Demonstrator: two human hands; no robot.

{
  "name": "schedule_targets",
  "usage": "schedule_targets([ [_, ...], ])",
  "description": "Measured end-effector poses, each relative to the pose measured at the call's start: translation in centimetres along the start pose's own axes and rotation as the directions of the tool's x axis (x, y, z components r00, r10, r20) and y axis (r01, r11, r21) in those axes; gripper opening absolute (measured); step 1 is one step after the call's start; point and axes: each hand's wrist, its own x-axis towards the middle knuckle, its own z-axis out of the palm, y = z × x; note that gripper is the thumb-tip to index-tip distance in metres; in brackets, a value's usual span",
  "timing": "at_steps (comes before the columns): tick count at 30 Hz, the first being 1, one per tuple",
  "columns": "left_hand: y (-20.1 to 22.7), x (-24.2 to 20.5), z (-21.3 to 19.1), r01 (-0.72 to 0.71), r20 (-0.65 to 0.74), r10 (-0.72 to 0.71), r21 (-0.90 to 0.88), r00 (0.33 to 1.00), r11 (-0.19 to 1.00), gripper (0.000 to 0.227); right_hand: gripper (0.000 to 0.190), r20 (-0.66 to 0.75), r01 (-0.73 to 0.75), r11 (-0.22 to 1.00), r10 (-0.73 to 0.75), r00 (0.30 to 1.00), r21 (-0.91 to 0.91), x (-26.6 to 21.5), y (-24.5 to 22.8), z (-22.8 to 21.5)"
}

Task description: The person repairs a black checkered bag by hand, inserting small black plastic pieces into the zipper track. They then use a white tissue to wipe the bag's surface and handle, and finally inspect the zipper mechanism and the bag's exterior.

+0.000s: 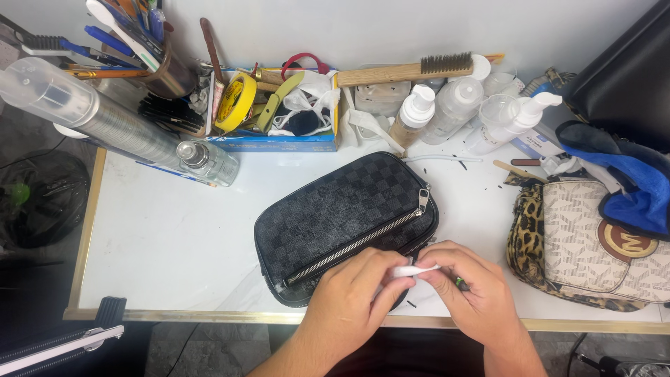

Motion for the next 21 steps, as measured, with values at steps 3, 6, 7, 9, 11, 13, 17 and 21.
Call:
schedule_targets([
  [3,-0.4,-1.8,-0.1,0.050,0.128,-0.069,0.147,0.989,0.988,0.029,0.013,-0.057,-0.034,0.998,0.038,0.998,0.055,-0.2,0.8,-0.1],
  [6,-1.3,-3.8,0.2,0.004,0.254,-0.086,0.306,0.963,0.952,0.038,0.014,-0.092,-0.084,0.994,0.089,0.992,0.063,-0.2,1.5,-0.4],
  [7,-1.7,-4.5,0.4,-0.016,0.287,-0.089,0.343,0.954,0.939,0.043,0.013,-0.101,-0.092,0.994,0.098,0.990,0.059,-0.3,1.7,-0.4],
  [9,-2.7,-5.7,0.8,-0.169,0.270,0.033,0.497,0.962,0.851,0.044,0.013,-0.121,-0.106,0.993,0.111,0.986,0.050,-0.2,2.3,-0.5],
  [11,-3.7,-6.4,1.0,-0.265,0.298,0.101,0.584,0.949,0.767,0.038,0.013,-0.110,-0.093,0.985,0.109,0.988,0.145,-0.4,2.7,-0.5],
  [13,-4.4,-6.9,1.0,-0.319,0.350,0.112,0.616,0.930,0.720,0.025,0.015,-0.102,-0.148,0.970,0.170,0.980,0.191,-0.6,3.0,-0.5],
  [17,-4.4,-6.4,-0.2,-0.363,0.451,0.083,0.580,0.889,0.729,0.019,0.018,-0.102,-0.252,0.942,0.280,0.955,0.223,-1.0,3.6,-0.7],
  [21,-2.8,-5.0,-2.7,-0.384,0.463,0.117,0.538,0.879,0.751,0.018,0.018,-0.119,-0.236,0.923,0.282,0.952,0.303,-1.4,4.0,-1.0],
])
